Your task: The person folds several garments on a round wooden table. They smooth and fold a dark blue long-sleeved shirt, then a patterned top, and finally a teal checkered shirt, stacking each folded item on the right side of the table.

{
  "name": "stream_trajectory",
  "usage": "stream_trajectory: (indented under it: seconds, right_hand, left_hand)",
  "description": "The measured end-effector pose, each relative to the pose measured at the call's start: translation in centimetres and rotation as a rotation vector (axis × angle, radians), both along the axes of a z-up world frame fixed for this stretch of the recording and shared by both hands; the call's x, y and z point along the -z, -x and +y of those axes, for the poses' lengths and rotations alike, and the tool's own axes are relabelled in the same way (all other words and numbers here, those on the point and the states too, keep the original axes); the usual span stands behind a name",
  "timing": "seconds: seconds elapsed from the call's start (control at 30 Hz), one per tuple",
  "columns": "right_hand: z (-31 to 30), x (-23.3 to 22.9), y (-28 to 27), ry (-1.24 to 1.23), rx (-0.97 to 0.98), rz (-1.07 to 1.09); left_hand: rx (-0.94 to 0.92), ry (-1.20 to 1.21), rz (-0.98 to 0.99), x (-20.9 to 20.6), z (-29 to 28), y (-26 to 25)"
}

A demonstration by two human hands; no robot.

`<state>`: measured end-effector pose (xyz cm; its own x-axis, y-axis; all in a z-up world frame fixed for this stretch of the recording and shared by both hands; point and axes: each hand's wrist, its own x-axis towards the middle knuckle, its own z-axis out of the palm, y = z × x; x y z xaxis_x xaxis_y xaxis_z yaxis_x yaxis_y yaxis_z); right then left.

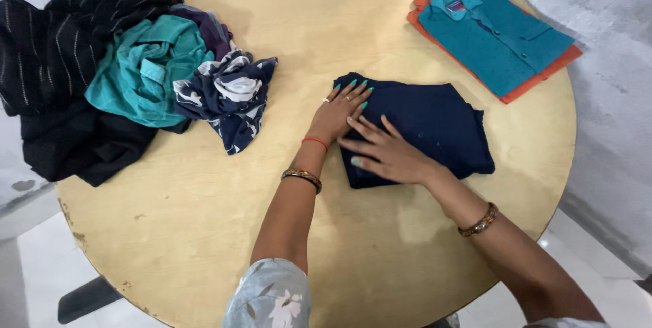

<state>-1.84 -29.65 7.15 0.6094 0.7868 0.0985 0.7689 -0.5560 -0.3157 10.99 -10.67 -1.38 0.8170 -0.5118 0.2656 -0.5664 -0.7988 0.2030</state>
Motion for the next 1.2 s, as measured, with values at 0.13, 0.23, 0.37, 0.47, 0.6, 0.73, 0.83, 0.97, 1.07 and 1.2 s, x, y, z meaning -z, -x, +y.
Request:
stream_trajectory:
  seconds: [0.13,0.23,0.37,0.47,0.6,0.73,0.83,0.97,1.07,1.2]
  right_hand:
    - [-0.1,0.1,1.3,0.114,0.05,-0.067]
    - [-0.2,1.3,1.0,0.115,0.12,-0.033]
    - [-1.3,3.9,-0.5,0.083,0.43,-0.111]
    - [-4.2,5.0,-1.3,0.227,0.73,-0.165]
    - [-9.0,4.4,-1.4,0.332,0.979,-0.125]
    - [-12.3,2.9,-1.6,0.368,1.222,0.182]
    - [-13.1,3.1,-3.0,0.294,1.186,0.169]
    - [-12.8,3.2,-8.1,0.229,1.036,0.101]
    - [-10.9,2.2,-12.0,0.205,0.768,0.052]
    - [-6.3,1.0,-14.5,0.116,0.448,-0.087]
  left_hand:
    - [-0.025,-0.056,-0.031,-1.0,0.1,1.1]
    - [-0.051,-0.052,-0.041,-1.4,0.1,1.4]
    - [-0.076,-0.096,-0.048,-1.6,-0.5,1.4]
    - [-0.082,-0.061,-0.031,-1.6,-0.5,1.5]
    - [-0.094,-0.039,-0.028,-1.5,-0.5,1.8]
    - [-0.147,-0.06,-0.024,-1.6,-0.6,2.5]
    - [-0.157,0.01,-0.118,-1.9,-0.8,4.1]
    - [-0.255,-0.272,-0.258,-4.0,-1.3,7.9]
    - [-0.219,-0.336,-0.166,-6.0,-2.6,12.7]
    - [-0.117,-0.292,0.218,-7.8,-2.4,15.3]
